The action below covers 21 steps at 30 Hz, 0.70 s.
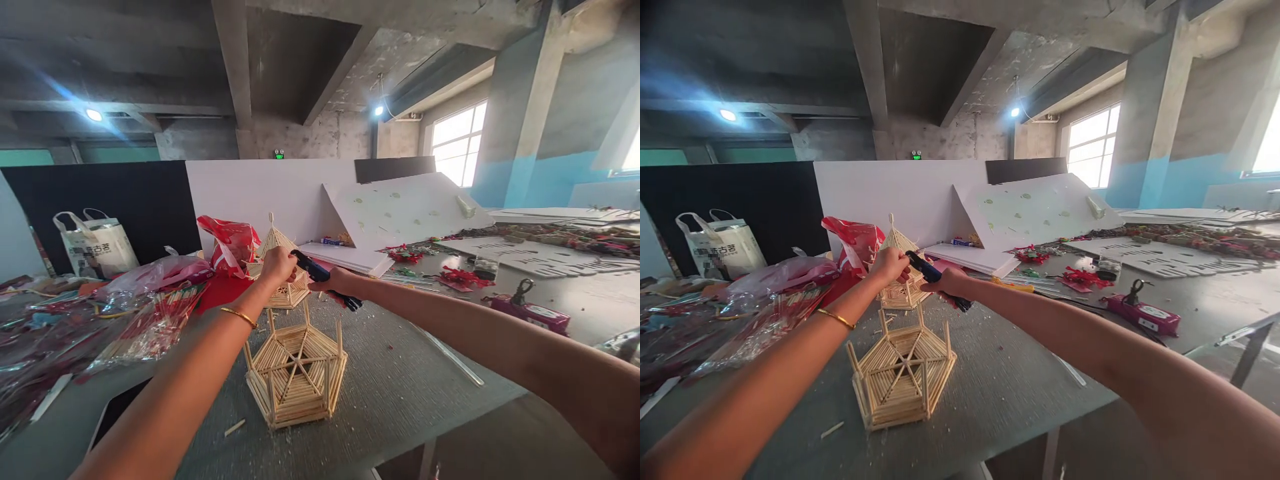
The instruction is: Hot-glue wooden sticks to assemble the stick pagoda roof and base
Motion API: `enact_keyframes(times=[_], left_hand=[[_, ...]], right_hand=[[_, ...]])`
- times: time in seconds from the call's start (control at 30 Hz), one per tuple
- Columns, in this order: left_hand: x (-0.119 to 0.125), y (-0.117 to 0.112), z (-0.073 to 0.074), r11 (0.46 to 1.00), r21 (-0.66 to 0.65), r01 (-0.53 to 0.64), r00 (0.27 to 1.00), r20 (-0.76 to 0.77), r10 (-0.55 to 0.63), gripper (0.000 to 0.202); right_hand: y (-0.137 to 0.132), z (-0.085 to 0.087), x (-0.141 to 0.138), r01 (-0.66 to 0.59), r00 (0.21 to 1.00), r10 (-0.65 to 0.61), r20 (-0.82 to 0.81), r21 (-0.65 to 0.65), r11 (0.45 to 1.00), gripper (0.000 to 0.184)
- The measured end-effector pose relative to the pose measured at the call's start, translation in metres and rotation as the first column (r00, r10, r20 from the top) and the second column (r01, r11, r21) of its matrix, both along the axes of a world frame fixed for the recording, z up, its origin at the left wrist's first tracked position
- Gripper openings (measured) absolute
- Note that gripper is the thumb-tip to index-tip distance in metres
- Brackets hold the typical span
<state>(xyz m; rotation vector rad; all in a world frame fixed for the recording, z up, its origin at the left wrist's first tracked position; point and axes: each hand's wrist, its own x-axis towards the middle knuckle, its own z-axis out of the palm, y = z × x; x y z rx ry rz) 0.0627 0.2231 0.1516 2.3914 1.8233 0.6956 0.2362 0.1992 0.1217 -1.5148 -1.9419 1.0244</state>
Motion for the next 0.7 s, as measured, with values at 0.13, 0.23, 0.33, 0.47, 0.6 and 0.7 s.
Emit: enact_keyframes(times=[0.13, 0.23, 0.33, 0.47, 0.6, 0.7], left_hand=[[-0.001, 0.001, -0.005, 0.991, 0.122, -0.048, 0.998, -0.026, 0.052, 0.026], [0.001, 0.004, -0.01, 0.984, 0.166, -0.056, 0.997, -0.041, 0.063, 0.027], [0.002, 0.005, -0.012, 0.988, 0.146, -0.048, 0.998, -0.027, 0.053, 0.028], [0.003, 0.005, -0.012, 1.0, 0.01, -0.019, 0.999, 0.046, 0.019, 0.027], [0.007, 0.003, -0.007, 0.989, -0.148, 0.029, 0.988, 0.156, -0.006, 0.025], [0.003, 0.001, 0.006, 0.983, -0.176, 0.048, 0.978, 0.209, -0.01, 0.026]], right_hand=[[0.004, -0.011, -0.009, 0.066, 0.997, -0.069, 0.04, 0.064, 0.996, 0.049], [0.008, -0.012, -0.011, 0.108, 0.988, -0.116, 0.101, 0.081, 0.991, 0.047], [0.011, -0.01, -0.008, 0.13, 0.979, -0.141, 0.146, 0.087, 0.988, 0.045], [0.012, -0.011, -0.004, 0.112, 0.974, -0.127, 0.186, 0.089, 0.99, 0.046], [0.01, -0.012, -0.005, 0.186, 0.923, -0.227, 0.31, 0.157, 0.97, 0.047], [0.011, -0.005, -0.003, 0.167, 0.961, -0.197, 0.195, 0.161, 0.973, 0.046]])
